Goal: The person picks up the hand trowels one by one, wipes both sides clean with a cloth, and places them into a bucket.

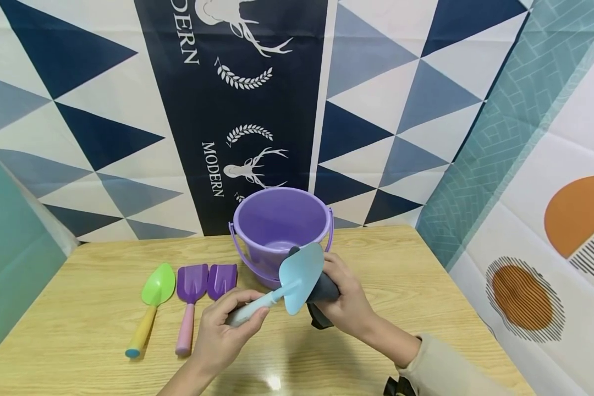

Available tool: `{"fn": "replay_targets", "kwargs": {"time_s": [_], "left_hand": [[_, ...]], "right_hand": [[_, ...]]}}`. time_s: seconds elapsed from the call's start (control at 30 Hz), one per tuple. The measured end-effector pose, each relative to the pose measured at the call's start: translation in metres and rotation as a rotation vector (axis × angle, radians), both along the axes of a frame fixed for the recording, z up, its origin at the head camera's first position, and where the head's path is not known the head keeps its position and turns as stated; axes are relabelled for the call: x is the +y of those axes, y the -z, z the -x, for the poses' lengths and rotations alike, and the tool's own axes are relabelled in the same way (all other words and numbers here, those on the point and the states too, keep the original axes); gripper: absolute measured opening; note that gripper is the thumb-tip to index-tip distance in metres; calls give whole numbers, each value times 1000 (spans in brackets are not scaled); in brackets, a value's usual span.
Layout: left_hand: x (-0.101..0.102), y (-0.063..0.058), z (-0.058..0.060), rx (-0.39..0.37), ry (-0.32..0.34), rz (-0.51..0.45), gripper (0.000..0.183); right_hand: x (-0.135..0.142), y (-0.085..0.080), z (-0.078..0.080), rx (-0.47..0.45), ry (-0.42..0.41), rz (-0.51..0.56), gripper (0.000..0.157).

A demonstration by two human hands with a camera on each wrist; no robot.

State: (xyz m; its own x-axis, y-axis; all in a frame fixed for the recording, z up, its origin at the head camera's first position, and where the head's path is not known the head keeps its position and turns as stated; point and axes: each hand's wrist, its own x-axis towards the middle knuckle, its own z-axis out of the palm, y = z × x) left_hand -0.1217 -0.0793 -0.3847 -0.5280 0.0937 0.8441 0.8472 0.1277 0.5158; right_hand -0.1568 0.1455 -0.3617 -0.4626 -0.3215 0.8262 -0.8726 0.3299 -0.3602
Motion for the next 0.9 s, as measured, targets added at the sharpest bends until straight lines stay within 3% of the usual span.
{"fn": "replay_targets", "kwargs": {"time_s": [0.4, 0.53, 0.67, 0.9], "left_hand": [[1, -1, -3, -12, -5, 13, 33], [1, 0, -4, -30, -3, -3, 32], [-1, -1, -6, -96, -4, -41, 32], [-3, -3, -5, -207, -74, -63, 31]], "right_hand": [[2, 6, -2, 66, 0, -169, 34], [2, 7, -3, 73, 6, -196, 46], [3, 3, -4, 66, 9, -216, 57], [10, 3, -3, 34, 48, -311, 52]]}}
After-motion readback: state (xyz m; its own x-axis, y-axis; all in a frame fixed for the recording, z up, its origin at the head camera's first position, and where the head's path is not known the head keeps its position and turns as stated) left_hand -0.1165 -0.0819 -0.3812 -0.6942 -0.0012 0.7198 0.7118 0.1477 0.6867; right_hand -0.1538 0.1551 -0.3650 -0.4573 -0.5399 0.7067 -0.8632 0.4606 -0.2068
